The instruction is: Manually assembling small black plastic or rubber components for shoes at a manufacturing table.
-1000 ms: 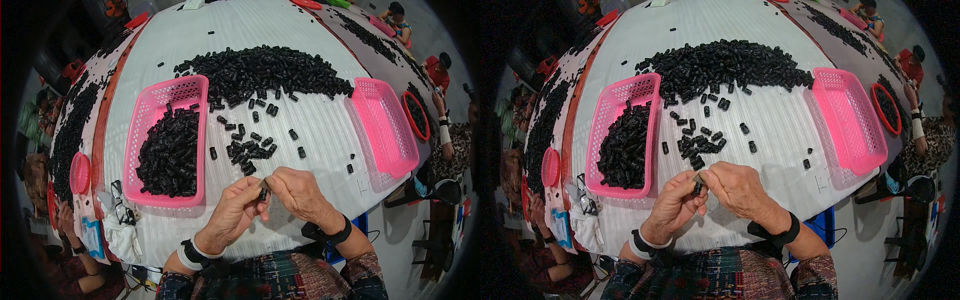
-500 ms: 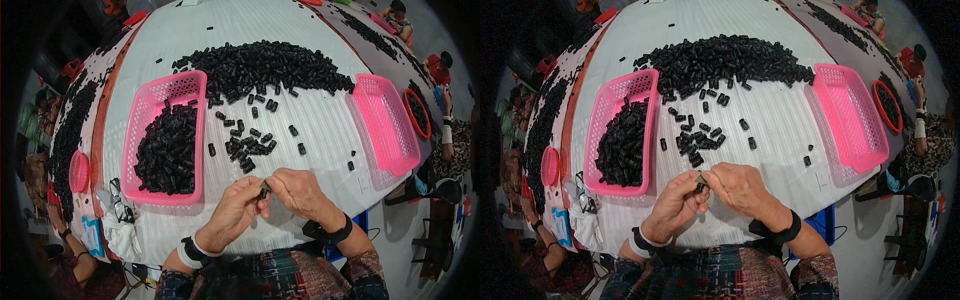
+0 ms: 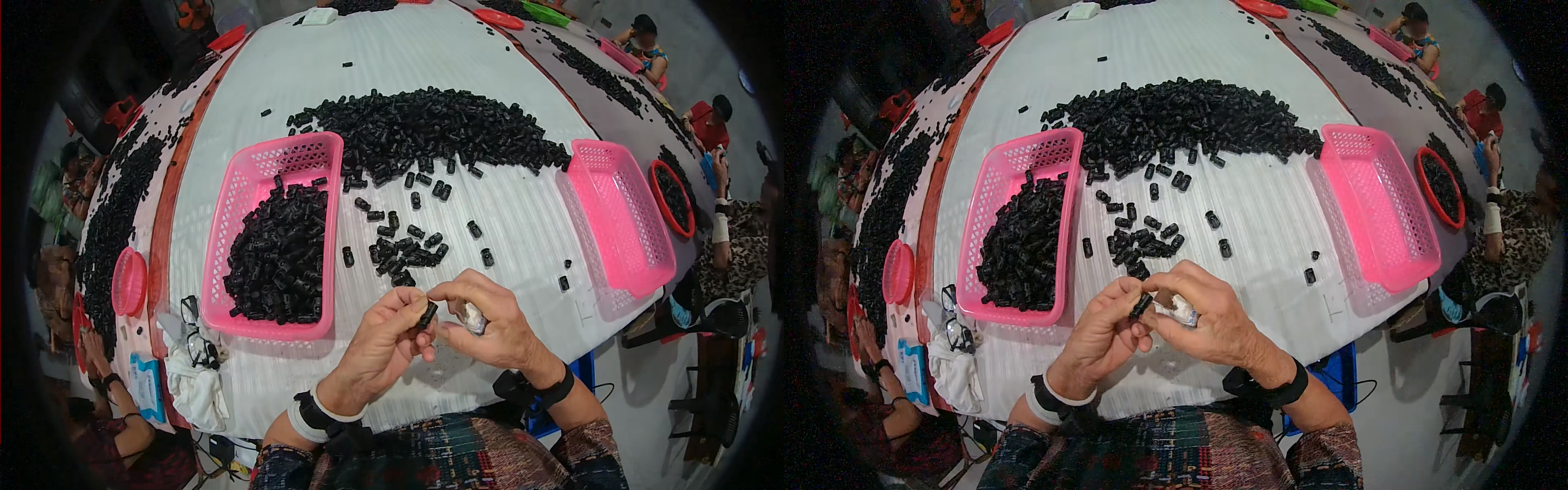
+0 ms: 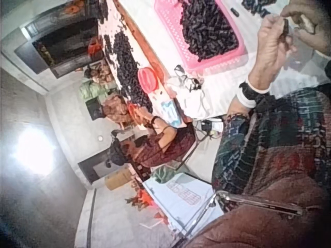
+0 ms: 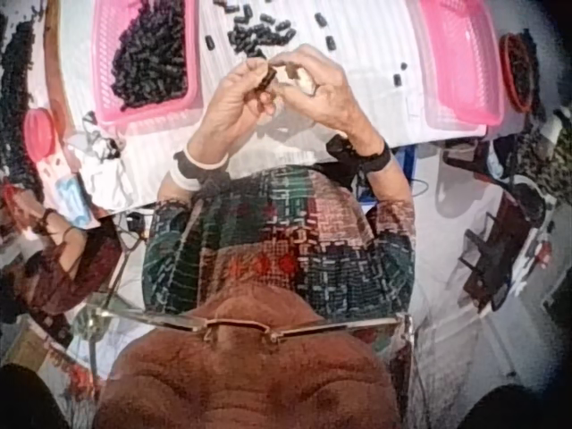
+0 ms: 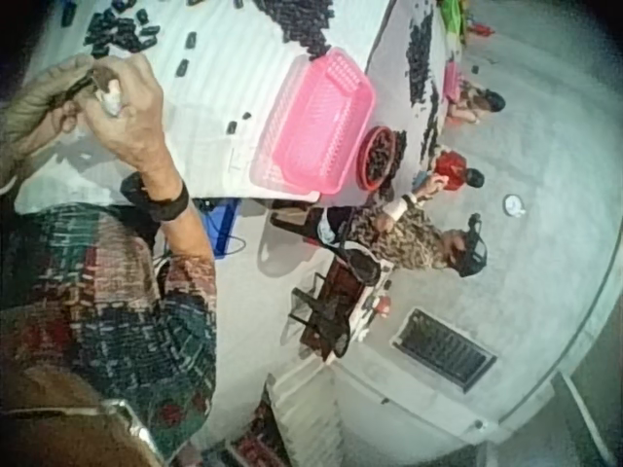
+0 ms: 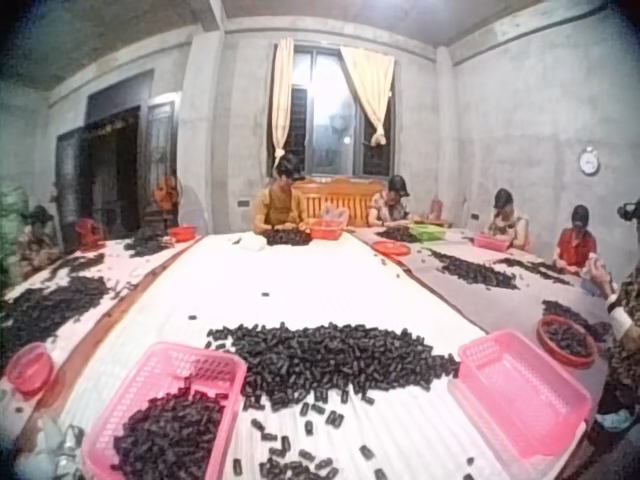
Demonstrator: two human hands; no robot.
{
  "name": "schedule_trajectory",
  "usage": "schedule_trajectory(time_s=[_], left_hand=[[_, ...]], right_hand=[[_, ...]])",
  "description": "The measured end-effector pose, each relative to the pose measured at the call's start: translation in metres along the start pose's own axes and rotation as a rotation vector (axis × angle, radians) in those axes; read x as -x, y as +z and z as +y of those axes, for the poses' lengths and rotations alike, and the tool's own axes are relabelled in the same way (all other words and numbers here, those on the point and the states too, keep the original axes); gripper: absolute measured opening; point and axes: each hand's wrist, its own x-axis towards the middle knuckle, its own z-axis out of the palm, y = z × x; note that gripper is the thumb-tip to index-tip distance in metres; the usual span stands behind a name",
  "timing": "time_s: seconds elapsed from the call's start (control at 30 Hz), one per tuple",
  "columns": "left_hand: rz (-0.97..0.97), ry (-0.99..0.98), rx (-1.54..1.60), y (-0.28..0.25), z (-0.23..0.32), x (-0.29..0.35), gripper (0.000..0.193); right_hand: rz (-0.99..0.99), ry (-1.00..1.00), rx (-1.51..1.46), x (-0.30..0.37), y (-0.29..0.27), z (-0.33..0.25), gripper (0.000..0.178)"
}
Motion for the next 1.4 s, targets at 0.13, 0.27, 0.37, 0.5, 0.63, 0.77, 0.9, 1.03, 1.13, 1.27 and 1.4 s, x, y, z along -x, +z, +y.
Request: schedule_trajectory(time_s=[0.13,0.27,0.37,0.5,0.63,0.77,0.9,1.03,1.13,1.27,1.4], left_hand=[[-0.048,0.017,0.024,-0.001,-0.001,-0.001,0.011],[-0.066,0.027,0.033,0.000,-0.001,0.000,0.011],[-0.086,0.051,0.081,0.002,0.000,0.000,0.014],[-0.009,0.120,-0.050,0.000,-0.002,0.003,0.022],[-0.016,0.173,-0.033,-0.008,-0.005,0.001,0.022],[0.023,0.173,-0.018,-0.004,-0.001,0.001,0.021],[-0.022,0.140,-0.019,-0.006,-0.001,0.001,0.021],[-0.040,0.117,-0.019,-0.007,-0.002,0.000,0.020],[-0.010,0.123,-0.020,-0.004,-0.003,0.000,0.020],[-0.012,0.143,-0.019,-0.007,-0.005,0.000,0.019],[-0.040,0.136,-0.011,-0.007,-0.005,0.001,0.019]], right_hand=[[-0.042,0.087,-0.096,0.000,0.000,0.002,0.025],[-0.042,0.141,-0.118,0.000,-0.001,0.000,0.018],[0.077,0.198,-0.138,0.003,0.005,-0.001,0.014],[0.176,0.250,-0.107,0.004,0.012,0.002,0.012],[0.144,0.228,-0.144,0.005,0.021,-0.007,0.016],[0.211,0.113,-0.058,0.003,0.022,-0.008,0.019],[0.223,-0.105,0.137,0.002,0.016,-0.005,0.034],[0.237,-0.272,0.228,0.004,0.019,0.002,0.047],[0.257,-0.389,0.446,0.005,0.020,0.003,0.040],[0.278,-0.443,0.481,0.005,0.021,0.003,0.035],[0.301,-0.459,0.480,0.007,0.023,0.001,0.035]])
